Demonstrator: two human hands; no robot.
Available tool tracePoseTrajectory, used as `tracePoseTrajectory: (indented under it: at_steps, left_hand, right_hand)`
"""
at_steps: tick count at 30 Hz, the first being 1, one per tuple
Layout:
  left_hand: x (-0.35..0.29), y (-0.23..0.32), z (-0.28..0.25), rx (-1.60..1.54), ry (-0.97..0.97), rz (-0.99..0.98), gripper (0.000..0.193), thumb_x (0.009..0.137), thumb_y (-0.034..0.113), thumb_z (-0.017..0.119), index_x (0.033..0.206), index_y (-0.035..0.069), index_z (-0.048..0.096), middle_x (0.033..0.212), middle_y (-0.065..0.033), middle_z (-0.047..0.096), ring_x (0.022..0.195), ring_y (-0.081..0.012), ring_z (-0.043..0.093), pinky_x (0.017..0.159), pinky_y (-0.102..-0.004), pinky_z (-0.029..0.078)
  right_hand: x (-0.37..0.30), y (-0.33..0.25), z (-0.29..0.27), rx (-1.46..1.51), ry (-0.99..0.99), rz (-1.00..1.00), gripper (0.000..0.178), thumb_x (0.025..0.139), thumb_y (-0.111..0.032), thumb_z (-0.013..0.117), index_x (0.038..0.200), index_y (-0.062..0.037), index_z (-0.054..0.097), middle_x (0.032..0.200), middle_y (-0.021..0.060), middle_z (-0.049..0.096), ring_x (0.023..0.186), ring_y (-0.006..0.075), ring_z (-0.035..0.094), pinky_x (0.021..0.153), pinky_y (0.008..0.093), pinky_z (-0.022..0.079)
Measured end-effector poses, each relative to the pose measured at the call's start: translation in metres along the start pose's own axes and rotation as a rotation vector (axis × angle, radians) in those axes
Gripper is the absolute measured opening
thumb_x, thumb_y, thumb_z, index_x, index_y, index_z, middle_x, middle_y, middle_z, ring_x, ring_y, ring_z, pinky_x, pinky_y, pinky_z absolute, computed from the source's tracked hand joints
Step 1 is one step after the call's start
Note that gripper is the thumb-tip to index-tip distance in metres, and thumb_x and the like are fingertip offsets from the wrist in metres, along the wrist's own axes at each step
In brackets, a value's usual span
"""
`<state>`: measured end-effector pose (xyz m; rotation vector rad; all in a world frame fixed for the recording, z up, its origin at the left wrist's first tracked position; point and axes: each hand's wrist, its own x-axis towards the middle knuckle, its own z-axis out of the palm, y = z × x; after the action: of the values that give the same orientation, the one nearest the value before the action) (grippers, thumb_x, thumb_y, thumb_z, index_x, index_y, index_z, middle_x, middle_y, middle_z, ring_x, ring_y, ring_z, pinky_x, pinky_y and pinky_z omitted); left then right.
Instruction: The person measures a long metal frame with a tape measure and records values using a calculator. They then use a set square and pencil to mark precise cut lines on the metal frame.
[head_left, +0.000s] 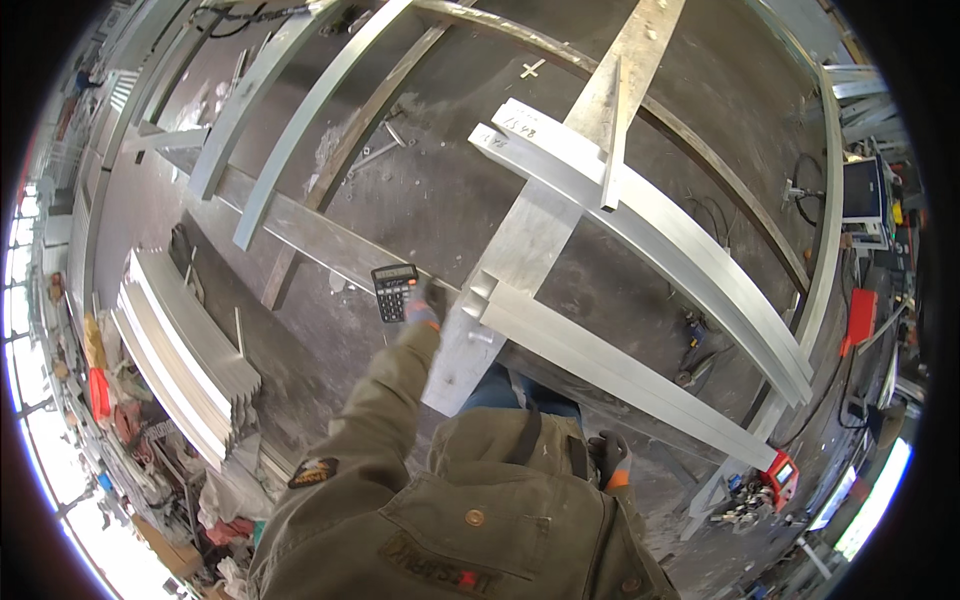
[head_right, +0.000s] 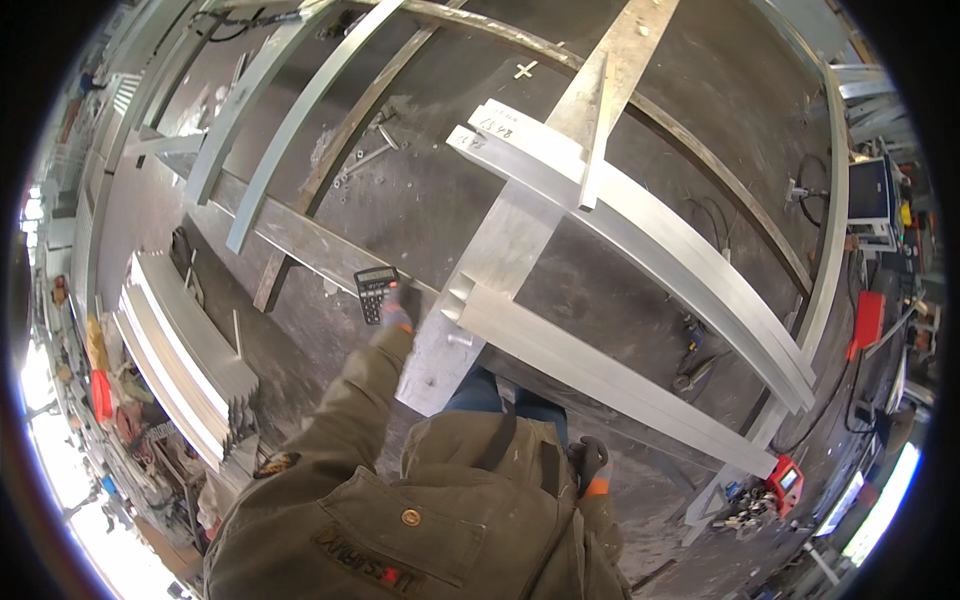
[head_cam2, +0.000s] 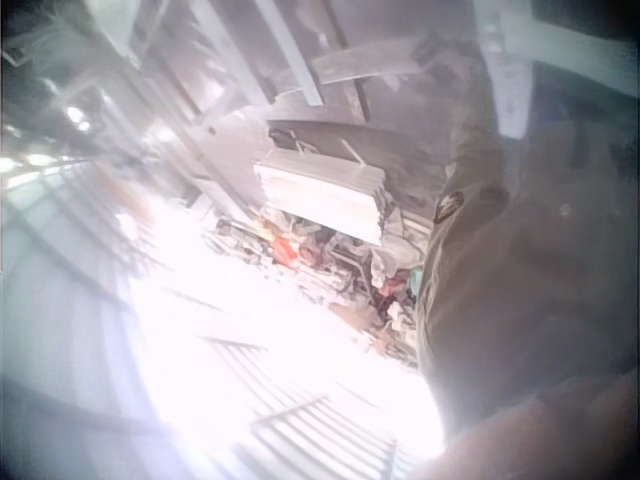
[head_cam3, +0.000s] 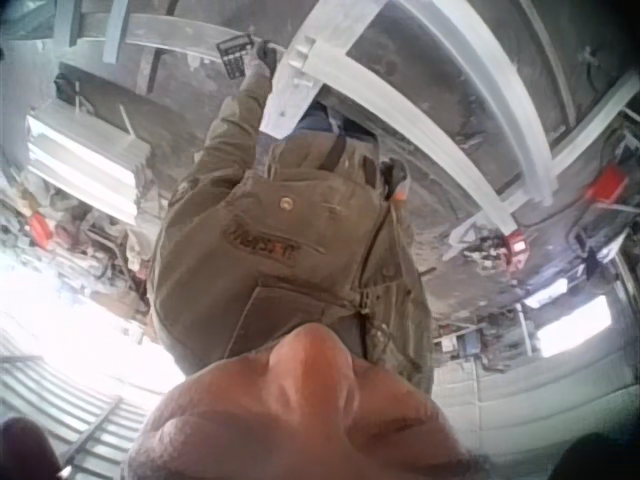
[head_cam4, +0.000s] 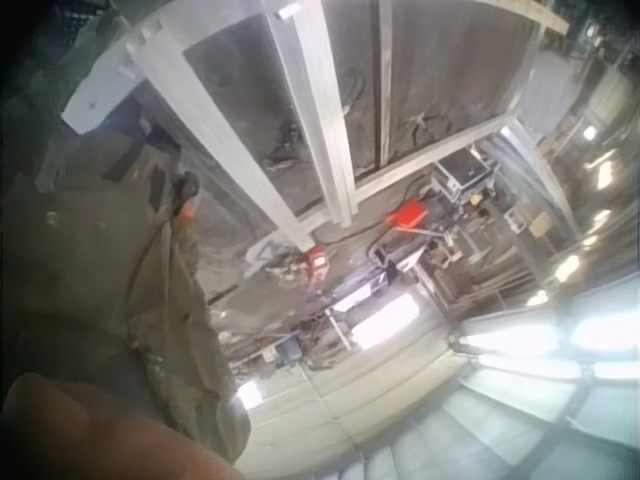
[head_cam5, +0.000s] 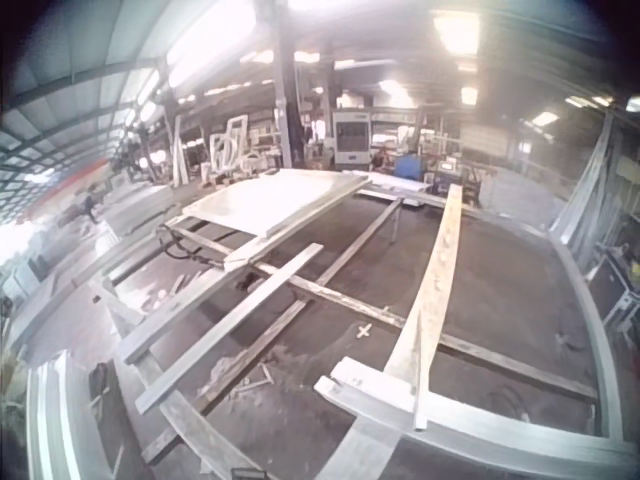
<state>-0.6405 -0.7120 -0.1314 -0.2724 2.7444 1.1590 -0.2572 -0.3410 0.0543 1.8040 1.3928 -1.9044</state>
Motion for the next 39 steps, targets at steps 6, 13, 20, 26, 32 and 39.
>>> tracePoseTrajectory:
  at_steps: [6, 13, 20, 26, 32, 39]
  left_hand:
    - [-0.079, 0.089, 0.021, 0.176, -0.156, 0.117, 0.045, 0.094, 0.024, 0.074, 0.137, 0.016, 0.068, 0.118, -0.0173, 0.076, 0.112, -0.0364, 0.071, 0.098, -0.0466, 0.056]
    - [-0.072, 0.103, 0.015, -0.004, -0.231, -0.079, 0.042, 0.095, 0.019, 0.073, 0.137, 0.019, 0.071, 0.122, -0.0120, 0.077, 0.116, -0.0333, 0.071, 0.105, -0.0449, 0.054]
    - [-0.067, 0.083, 0.026, -0.152, -0.209, -0.081, 0.045, 0.092, 0.013, 0.075, 0.137, 0.018, 0.073, 0.126, -0.0145, 0.077, 0.116, -0.0308, 0.073, 0.102, -0.0417, 0.056]
    - [-0.064, 0.079, 0.027, -0.106, -0.228, -0.098, 0.044, 0.092, 0.013, 0.075, 0.135, 0.020, 0.075, 0.124, -0.0141, 0.078, 0.113, -0.0314, 0.074, 0.101, -0.0416, 0.056]
    - [-0.064, 0.087, 0.020, -0.051, -0.258, -0.076, 0.043, 0.090, 0.013, 0.077, 0.133, 0.018, 0.076, 0.118, -0.0157, 0.079, 0.108, -0.0330, 0.074, 0.099, -0.0411, 0.057]
    - [-0.064, 0.101, 0.008, -0.128, -0.331, -0.073, 0.042, 0.095, 0.016, 0.074, 0.137, 0.016, 0.072, 0.120, -0.0157, 0.078, 0.112, -0.0276, 0.073, 0.097, -0.0411, 0.058]
  right_hand:
    - [0.023, 0.007, 0.002, 0.110, -0.004, 0.036, 0.030, 0.096, -0.032, 0.070, 0.113, -0.0079, 0.067, 0.094, 0.0169, 0.076, 0.076, 0.0261, 0.072, 0.069, 0.0392, 0.059]
    - [0.014, 0.008, 0.006, 0.198, 0.036, 0.052, 0.027, 0.093, -0.030, 0.074, 0.108, -0.0075, 0.069, 0.093, 0.0183, 0.075, 0.078, 0.0296, 0.073, 0.072, 0.0403, 0.061]
    - [0.021, 0.024, 0.002, 0.260, 0.025, 0.013, 0.025, 0.092, -0.028, 0.076, 0.106, -0.0065, 0.072, 0.088, 0.0181, 0.076, 0.073, 0.0288, 0.073, 0.069, 0.0410, 0.062]
    - [0.022, 0.021, 0.006, 0.240, 0.018, 0.015, 0.025, 0.094, -0.027, 0.074, 0.107, -0.0058, 0.072, 0.088, 0.0187, 0.076, 0.071, 0.0280, 0.074, 0.068, 0.0400, 0.062]
    - [0.030, 0.024, 0.003, 0.142, -0.053, 0.003, 0.040, 0.097, -0.038, 0.069, 0.123, -0.0068, 0.066, 0.100, 0.0185, 0.076, 0.083, 0.0272, 0.072, 0.076, 0.0406, 0.061]
    - [0.031, 0.020, 0.007, 0.125, -0.029, 0.035, 0.038, 0.097, -0.037, 0.069, 0.120, -0.0068, 0.066, 0.098, 0.0177, 0.075, 0.081, 0.0274, 0.071, 0.074, 0.0415, 0.060]
